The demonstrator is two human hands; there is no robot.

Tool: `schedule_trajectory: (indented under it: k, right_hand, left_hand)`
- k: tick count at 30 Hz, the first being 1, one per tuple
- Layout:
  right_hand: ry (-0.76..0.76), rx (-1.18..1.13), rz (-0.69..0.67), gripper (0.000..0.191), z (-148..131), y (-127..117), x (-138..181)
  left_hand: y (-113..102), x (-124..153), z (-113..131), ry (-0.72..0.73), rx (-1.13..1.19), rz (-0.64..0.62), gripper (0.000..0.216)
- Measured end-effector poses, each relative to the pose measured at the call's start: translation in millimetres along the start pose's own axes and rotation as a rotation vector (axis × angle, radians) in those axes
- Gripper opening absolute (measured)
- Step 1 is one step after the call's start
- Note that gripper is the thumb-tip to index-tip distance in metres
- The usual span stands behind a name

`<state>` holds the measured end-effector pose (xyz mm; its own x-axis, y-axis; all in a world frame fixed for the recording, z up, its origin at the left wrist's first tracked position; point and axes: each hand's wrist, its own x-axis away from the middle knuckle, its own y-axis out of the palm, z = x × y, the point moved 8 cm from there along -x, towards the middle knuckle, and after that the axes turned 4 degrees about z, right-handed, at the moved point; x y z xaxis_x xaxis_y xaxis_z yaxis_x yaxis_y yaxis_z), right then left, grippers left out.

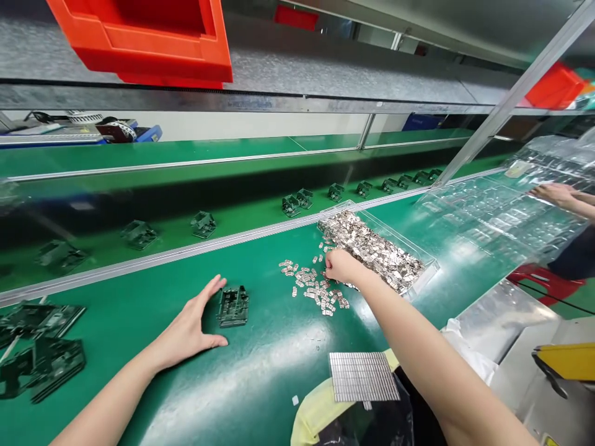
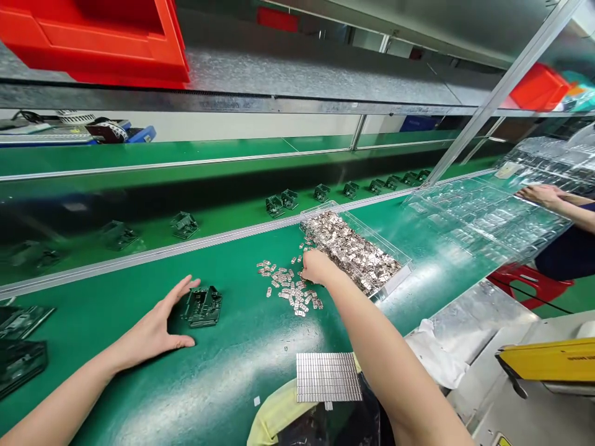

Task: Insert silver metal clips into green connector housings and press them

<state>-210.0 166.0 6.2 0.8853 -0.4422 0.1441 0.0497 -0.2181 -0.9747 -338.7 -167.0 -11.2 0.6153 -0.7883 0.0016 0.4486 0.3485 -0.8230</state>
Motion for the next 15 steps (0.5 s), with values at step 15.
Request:
schedule_trajectory:
  k: [15]
  right_hand:
    - [0.227, -1.18, 0.602, 0.022, -3.7, -17.6, 189.1]
  left_hand:
    - [72.2, -4.0, 142.3, -0.086, 1.212, -0.098, 0.062]
